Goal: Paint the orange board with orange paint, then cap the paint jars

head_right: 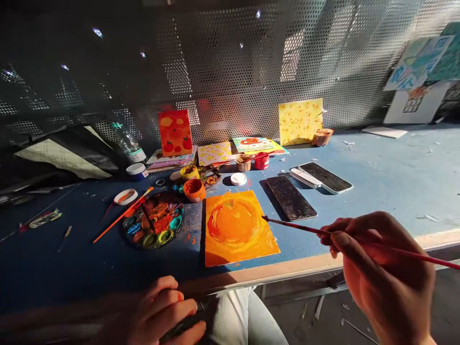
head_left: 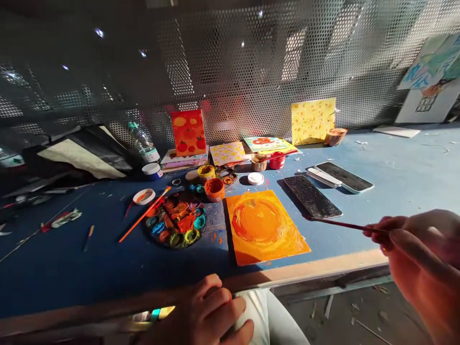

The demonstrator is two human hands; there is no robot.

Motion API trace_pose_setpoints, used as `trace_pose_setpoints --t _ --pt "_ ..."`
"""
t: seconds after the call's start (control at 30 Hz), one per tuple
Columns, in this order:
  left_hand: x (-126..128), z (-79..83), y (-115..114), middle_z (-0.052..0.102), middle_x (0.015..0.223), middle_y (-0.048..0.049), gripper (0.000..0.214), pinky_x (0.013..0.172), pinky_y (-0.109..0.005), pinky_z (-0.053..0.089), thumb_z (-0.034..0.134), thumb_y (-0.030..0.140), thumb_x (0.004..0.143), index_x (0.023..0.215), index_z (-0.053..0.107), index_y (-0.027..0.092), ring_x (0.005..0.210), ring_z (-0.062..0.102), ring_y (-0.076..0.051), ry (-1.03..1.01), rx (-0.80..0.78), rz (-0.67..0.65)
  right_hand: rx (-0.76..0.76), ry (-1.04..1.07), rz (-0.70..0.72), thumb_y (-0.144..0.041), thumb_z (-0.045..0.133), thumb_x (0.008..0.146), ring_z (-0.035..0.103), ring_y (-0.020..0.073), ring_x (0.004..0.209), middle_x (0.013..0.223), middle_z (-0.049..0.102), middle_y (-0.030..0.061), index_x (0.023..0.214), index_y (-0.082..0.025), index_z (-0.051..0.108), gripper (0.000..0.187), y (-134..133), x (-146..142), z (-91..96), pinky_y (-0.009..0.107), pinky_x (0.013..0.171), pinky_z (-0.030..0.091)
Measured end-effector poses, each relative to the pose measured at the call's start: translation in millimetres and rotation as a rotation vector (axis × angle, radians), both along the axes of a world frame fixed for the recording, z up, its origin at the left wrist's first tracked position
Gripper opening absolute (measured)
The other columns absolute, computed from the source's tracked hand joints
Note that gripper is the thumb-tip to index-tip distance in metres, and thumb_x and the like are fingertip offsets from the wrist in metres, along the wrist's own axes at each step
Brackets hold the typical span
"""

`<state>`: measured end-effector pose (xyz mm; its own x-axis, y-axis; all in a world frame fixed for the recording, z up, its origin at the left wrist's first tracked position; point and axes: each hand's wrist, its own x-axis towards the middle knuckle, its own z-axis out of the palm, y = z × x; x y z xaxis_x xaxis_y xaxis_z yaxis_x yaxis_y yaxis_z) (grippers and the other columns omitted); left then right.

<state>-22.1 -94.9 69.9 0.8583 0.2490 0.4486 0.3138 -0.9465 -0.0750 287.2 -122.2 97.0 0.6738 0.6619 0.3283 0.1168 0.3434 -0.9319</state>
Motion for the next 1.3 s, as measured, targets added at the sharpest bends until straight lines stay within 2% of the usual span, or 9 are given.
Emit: trace_pose_setpoints --t 0.1,0.3,0.5,0.6,0.7,0.83,0.93,1.1,1.3 --pt "-6.7 -6.7 -14.9 0.067 0.086 0.0005 0.019 0.08 -0.028 0.052 0.057 0.015 0.088 0.098 0.068 0.027 0.081 0.061 -0.015 -0.151 -0.016 0.137 -0.038 0.072 0.005 -0.03 0.086 0.053 0.06 0.0177 0.059 0.069 0.066 0.0053 0.067 -0.026 0.068 0.023 -11.7 -0.9 -13.8 0.029 0.048 0.045" --pt "-22.4 -19.8 -31.1 0.066 0.104 -0.0024 0.028 0.087 -0.026 0.055 0.049 0.022 0.095 0.118 0.063 0.03 0.095 0.064 -0.016 -0.151 -0.148 0.44 -0.063 0.134 0.085 -0.029 0.085 0.055 0.063 0.0184 0.064 0.071 0.067 0.004 0.069 -0.025 0.072 0.02 -25.7 3.4 -46.1 0.029 0.054 0.053" --pt "-0.2 -40.4 -20.5 0.067 0.096 -0.0037 0.023 0.074 -0.029 0.059 0.054 0.029 0.093 0.115 0.054 0.025 0.085 0.068 -0.018 -0.418 -0.237 0.573 -0.097 0.123 0.125 -0.034 0.084 0.059 0.063 0.0142 0.063 0.067 0.069 0.003 0.074 -0.022 0.075 0.022 -31.0 -1.0 -61.2 0.022 0.057 0.053" --pt "17.2 -47.1 -9.1 0.065 0.099 -0.005 0.028 0.077 -0.035 0.059 0.058 0.026 0.09 0.116 0.049 0.024 0.088 0.067 -0.02 -0.45 -0.252 0.59 -0.095 0.075 0.184 -0.033 0.084 0.06 0.062 0.0129 0.059 0.068 0.069 0.0017 0.074 -0.021 0.073 0.021 -13.8 0.4 -62.0 0.022 0.054 0.051" --pt "33.8 -50.1 4.8 0.063 0.106 -0.0067 0.039 0.085 -0.041 0.056 0.063 0.02 0.085 0.12 0.045 0.024 0.098 0.063 -0.023 -0.424 -0.27 0.554 -0.092 -0.038 0.235 -0.035 0.082 0.063 0.06 0.0129 0.057 0.069 0.068 0.0008 0.073 -0.02 0.07 0.021 26.1 8.6 -54.3 0.023 0.052 0.049" --pt "54.2 -48.4 17.7 0.06 0.11 -0.0088 0.052 0.093 -0.047 0.051 0.066 0.01 0.077 0.121 0.042 0.022 0.104 0.059 -0.026 -0.433 -0.265 0.531 -0.136 -0.341 0.363 -0.041 0.08 0.065 0.061 0.015 0.058 0.064 0.064 -0.0018 0.073 -0.022 0.065 0.026 90.1 22.3 -37.7 0.026 0.052 0.049" --pt "67.6 -46.7 19.8 0.059 0.111 -0.0097 0.063 0.093 -0.048 0.05 0.072 0.007 0.069 0.122 0.041 0.02 0.102 0.059 -0.027 -0.426 -0.254 0.524 -0.152 -0.553 0.444 -0.046 0.075 0.071 0.063 0.0173 0.065 0.068 0.065 0.0007 0.071 -0.022 0.061 0.027 117.9 28.0 -34.6 0.03 0.061 0.054" --pt "84.5 -46.9 20.2 0.059 0.113 -0.0117 0.064 0.091 -0.048 0.05 0.074 0.007 0.067 0.122 0.043 0.018 0.1 0.059 -0.027 -0.411 -0.234 0.533 -0.218 -0.704 0.466 -0.049 0.067 0.079 0.068 0.0212 0.076 0.08 0.071 0.0049 0.079 -0.023 0.063 0.026 120.9 29.3 -46.2 0.035 0.071 0.056" --pt "89.1 -49.8 25.6 0.059 0.111 -0.0136 0.053 0.091 -0.048 0.05 0.07 0.011 0.072 0.12 0.046 0.013 0.097 0.058 -0.026 -0.408 -0.139 0.535 -0.247 -0.769 0.445 -0.047 0.065 0.082 0.068 0.0193 0.07 0.075 0.072 0.005 0.076 -0.022 0.063 0.026 116.0 22.3 -44.4 0.031 0.063 0.053"
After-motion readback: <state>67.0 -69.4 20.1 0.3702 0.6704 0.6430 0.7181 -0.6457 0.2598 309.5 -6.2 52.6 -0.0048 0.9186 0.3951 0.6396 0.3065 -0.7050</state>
